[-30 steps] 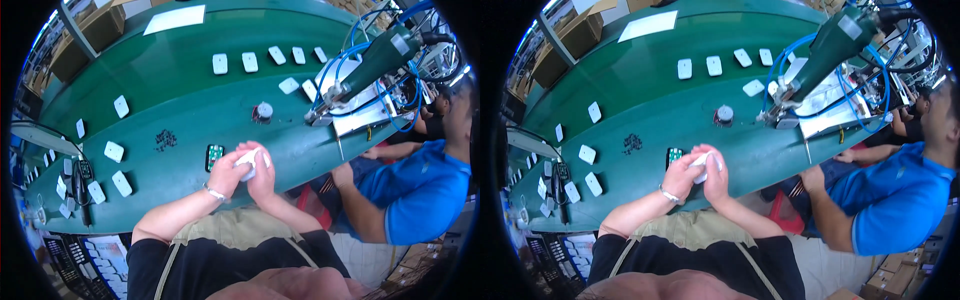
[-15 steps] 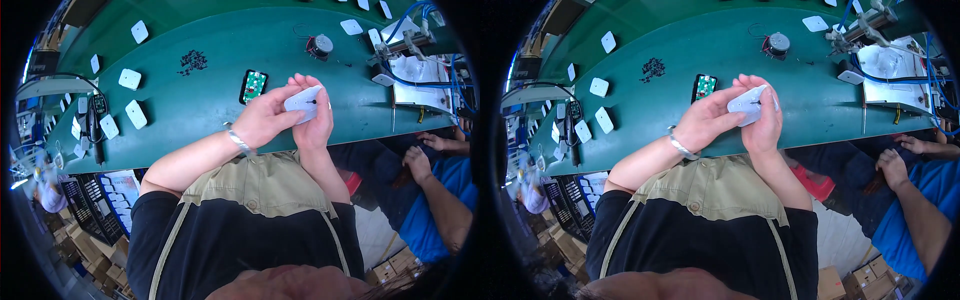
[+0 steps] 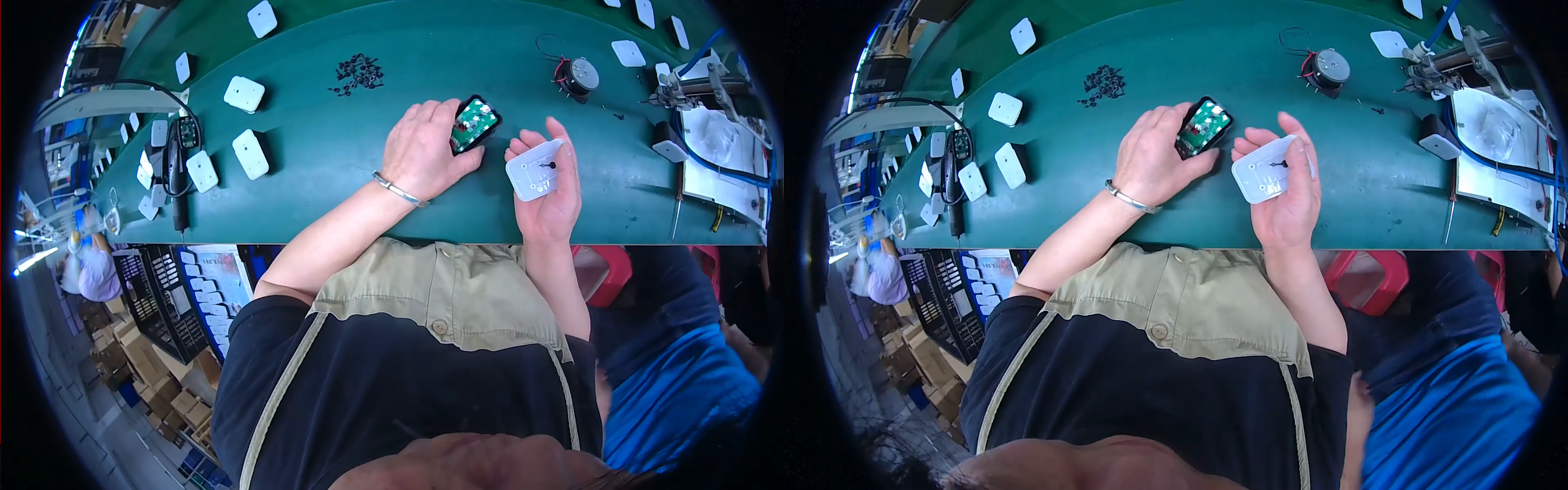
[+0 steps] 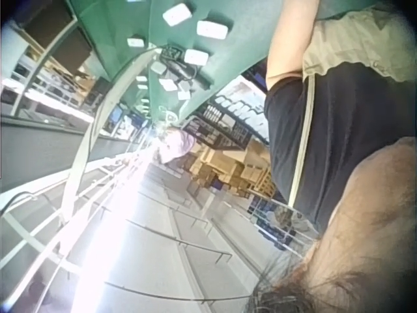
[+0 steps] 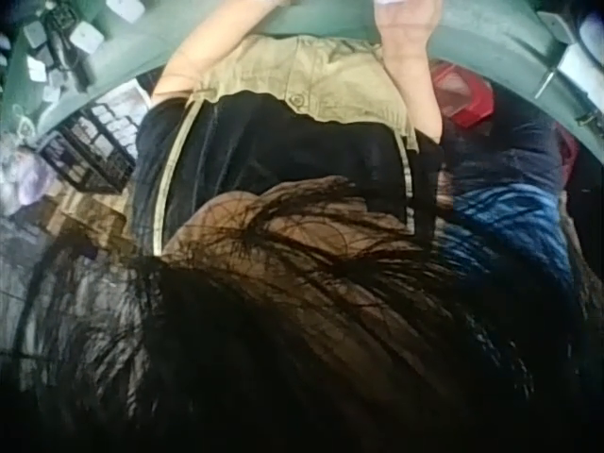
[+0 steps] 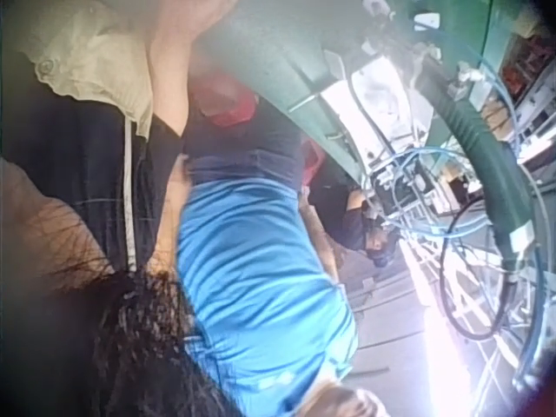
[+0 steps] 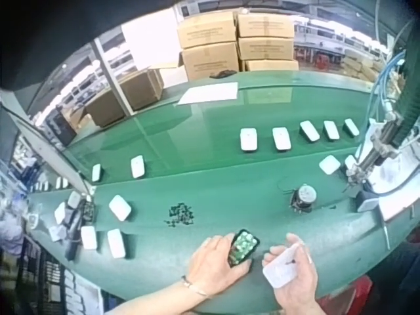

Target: The person assembles small electronic device housings by securing circuit boards inside with screws using a pneumatic screwdriver.

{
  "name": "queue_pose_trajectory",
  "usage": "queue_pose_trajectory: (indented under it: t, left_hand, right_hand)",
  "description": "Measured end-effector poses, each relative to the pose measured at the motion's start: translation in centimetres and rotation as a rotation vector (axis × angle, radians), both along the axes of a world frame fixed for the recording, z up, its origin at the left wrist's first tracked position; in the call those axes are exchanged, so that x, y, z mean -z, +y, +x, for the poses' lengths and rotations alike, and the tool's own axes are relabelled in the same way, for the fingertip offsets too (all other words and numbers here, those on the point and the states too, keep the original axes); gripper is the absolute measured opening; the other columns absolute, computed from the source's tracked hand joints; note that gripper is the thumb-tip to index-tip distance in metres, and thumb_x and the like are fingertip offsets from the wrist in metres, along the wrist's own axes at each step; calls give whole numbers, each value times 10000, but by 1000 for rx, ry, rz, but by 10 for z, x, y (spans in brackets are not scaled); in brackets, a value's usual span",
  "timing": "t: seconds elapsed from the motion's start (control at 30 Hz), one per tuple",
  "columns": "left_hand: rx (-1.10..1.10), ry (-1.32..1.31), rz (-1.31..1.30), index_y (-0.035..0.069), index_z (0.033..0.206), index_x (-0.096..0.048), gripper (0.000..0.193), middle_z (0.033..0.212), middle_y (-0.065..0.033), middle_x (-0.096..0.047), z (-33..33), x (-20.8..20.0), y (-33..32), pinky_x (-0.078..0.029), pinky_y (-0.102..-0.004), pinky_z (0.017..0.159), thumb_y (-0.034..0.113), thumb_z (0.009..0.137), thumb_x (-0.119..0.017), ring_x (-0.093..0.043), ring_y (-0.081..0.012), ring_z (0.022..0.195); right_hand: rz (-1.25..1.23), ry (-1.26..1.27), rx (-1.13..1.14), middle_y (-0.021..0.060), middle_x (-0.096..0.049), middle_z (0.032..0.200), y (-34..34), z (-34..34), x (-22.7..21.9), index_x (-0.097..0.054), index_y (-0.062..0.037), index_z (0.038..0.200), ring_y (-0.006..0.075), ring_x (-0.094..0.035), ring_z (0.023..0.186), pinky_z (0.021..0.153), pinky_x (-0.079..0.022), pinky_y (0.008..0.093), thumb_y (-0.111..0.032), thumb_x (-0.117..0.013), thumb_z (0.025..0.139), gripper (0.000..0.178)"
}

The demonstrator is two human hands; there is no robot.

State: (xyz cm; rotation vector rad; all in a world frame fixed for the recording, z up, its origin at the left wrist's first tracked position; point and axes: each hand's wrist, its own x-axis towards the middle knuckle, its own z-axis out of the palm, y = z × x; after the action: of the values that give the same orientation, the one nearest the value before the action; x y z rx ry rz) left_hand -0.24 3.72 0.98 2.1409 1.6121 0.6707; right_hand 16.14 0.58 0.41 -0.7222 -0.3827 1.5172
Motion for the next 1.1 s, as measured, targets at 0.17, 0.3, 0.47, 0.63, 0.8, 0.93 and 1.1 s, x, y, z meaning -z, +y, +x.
queue_pose_trajectory:
  t: [0.17, 0.3, 0.47, 0.63, 0.8, 0.93, 1.1]
  left_hand:
    - [7, -267, -65, 6, 1047, -508, 490, 905, -125, -587, 0, 2, -3, -475, -315, 683, 182, 631, -697, -586, -245, 791]
    - [28, -1063, -580, 30, 1189, -391, 591, 954, -78, -571, -1, 4, -8, -503, -302, 664, 50, 684, -697, -599, -177, 830]
    - [65, -1664, -1058, 103, 1288, -307, 574, 1096, -111, -514, -8, 1, -13, -536, -332, 725, -4, 790, -571, -605, -239, 845]
    - [61, -2000, -1245, 109, 1279, -323, 414, 1152, -132, -488, -9, -7, -7, -496, -391, 813, 177, 892, -453, -567, -281, 936]
    - [23, -2015, -1247, 83, 1265, -344, 403, 1197, -136, -456, -6, -9, -8, -451, -413, 880, 177, 887, -449, -498, -277, 1055]
    - [12, -1795, -941, 36, 1274, -333, 513, 1171, -117, -462, 2, -15, -12, -421, -370, 919, 47, 812, -556, -485, -227, 1068]
    - [30, -1101, -339, 58, 1226, -418, 561, 1060, -88, -454, 30, -17, -15, -435, -298, 874, 55, 718, -657, -503, -204, 990]
  right_hand:
    - [-5, 86, 9, 169, -554, 1011, -2, 4, 1, -382, -54, 1209, 274, -571, 911, 831, -459, 398, -270, -392, 915, 365]
    - [-32, 203, 18, 160, -557, 1008, 0, 5, 1, -396, -51, 1197, 267, -571, 910, 858, -445, 413, -258, -418, 905, 359]
    - [-59, 323, -3, 145, -568, 986, 1, 4, 4, -422, -52, 1172, 251, -573, 900, 873, -438, 419, -284, -447, 894, 363]
    - [-124, 420, -6, 134, -579, 949, 5, 0, 2, -441, -46, 1141, 241, -568, 870, 900, -413, 417, -416, -484, 856, 469]
    - [-109, 497, -24, 148, -539, 1008, 5, 0, 9, -441, -34, 1138, 265, -524, 939, 933, -366, 416, -553, -427, 828, 605]
    - [-117, 491, 74, 161, -515, 1039, 7, -9, -1, -403, -22, 1177, 276, -486, 986, 946, -351, 411, -626, -404, 790, 717]
    - [-70, 445, 52, 172, -411, 1241, 5, -15, -1, -281, -11, 1295, 295, -411, 1137, 1002, -284, 433, -642, -351, 799, 806]
